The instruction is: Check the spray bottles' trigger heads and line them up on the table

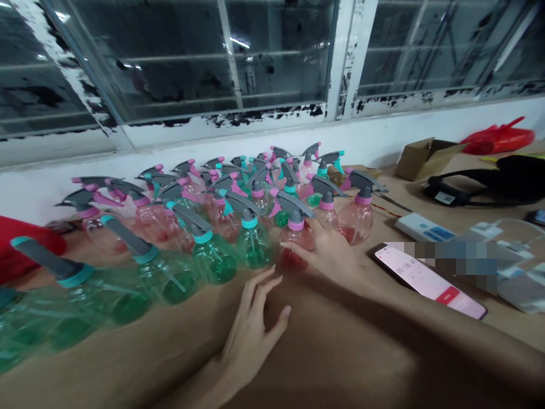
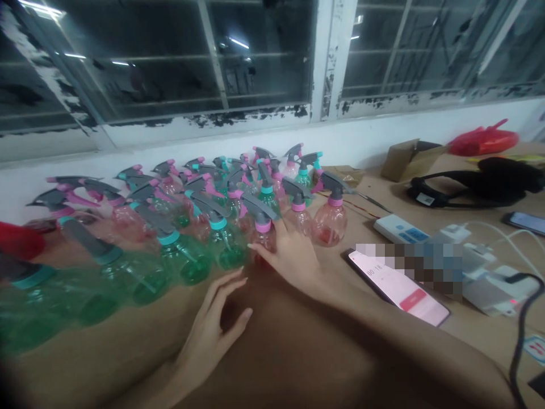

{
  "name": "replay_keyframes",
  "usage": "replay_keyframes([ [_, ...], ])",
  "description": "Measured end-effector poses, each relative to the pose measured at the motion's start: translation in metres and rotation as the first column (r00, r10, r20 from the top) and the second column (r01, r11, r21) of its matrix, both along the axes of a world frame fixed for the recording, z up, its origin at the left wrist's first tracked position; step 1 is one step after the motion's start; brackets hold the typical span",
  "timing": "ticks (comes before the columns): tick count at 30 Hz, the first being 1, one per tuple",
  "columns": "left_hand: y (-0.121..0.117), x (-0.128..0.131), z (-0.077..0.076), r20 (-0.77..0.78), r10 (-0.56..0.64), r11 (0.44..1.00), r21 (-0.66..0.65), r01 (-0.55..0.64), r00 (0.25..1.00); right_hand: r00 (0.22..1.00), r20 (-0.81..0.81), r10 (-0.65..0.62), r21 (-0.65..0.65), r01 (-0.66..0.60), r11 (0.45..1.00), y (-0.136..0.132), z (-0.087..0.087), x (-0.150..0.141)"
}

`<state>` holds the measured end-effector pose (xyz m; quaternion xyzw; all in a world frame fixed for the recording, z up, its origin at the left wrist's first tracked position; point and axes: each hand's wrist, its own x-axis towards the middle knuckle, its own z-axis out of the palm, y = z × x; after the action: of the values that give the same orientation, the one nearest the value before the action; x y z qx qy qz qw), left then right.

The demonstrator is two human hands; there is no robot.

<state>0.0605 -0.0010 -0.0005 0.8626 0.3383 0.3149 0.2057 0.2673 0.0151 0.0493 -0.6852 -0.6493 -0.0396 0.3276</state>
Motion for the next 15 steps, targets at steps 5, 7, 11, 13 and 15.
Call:
replay_keyframes([
  [5,-0.005,0.019,-0.001,0.089,-0.021,0.999,-0.029,0.024,0.996,0.999,-0.013,0.047,-0.046,-0.047,0.998,-0.043,0.007,-0.005],
  [7,-0.008,0.024,-0.002,0.073,-0.030,0.999,-0.028,0.032,0.997,0.997,-0.025,0.076,-0.050,-0.077,0.996,-0.057,0.009,-0.008],
  [11,-0.017,0.023,-0.002,0.075,-0.019,1.000,-0.013,0.020,0.997,0.993,-0.071,0.095,-0.063,-0.099,0.993,-0.076,0.017,-0.013],
  [13,-0.021,0.019,-0.001,0.079,-0.008,0.999,-0.034,0.011,0.997,0.989,-0.104,0.109,-0.071,-0.117,0.991,-0.082,0.023,-0.015],
  [15,-0.025,0.015,-0.001,0.066,0.006,0.999,-0.045,-0.003,0.998,0.978,-0.150,0.147,-0.065,-0.158,0.985,-0.084,0.028,-0.016],
])
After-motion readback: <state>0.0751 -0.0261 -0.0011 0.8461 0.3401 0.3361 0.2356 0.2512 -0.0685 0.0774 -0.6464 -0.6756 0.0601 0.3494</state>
